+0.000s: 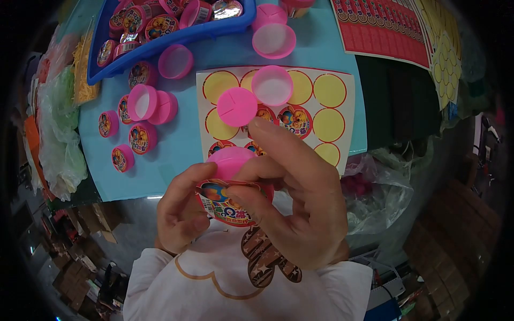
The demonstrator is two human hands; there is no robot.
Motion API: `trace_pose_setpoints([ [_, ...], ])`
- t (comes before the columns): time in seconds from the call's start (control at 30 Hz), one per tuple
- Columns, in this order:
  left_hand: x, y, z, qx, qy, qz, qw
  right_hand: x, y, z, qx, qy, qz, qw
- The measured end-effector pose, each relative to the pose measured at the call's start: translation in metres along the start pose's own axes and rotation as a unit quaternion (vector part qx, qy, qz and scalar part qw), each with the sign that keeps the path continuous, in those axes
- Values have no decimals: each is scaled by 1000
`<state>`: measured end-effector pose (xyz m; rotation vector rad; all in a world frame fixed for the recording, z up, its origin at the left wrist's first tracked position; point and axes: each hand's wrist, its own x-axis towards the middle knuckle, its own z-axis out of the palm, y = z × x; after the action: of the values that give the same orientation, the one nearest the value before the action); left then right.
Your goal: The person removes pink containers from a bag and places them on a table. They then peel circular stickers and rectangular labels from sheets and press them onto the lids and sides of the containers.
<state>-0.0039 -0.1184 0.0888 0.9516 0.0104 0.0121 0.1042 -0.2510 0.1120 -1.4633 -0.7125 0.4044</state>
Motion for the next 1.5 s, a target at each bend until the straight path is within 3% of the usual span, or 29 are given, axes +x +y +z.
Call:
trace_pose_setpoints([
  [0.83,-2,-4,2,-9,18,5,1000,-7,4,-4,-37,-22,-42,998],
  [1.03,-1,-4,2,25,18,17,999,-8,1,1,-15,43,-20,999],
  [1.1,0,-5,1,19,10,24,999,-9,1,-3,-54,-2,-30,998],
  [1.33,0,-6,7,16,71,17,997,-11,2,-2,-107,7,-52,993],
  [1.5,0,-7,4,3,55,20,998,-7,4,-3,-132,-9,-74,989],
])
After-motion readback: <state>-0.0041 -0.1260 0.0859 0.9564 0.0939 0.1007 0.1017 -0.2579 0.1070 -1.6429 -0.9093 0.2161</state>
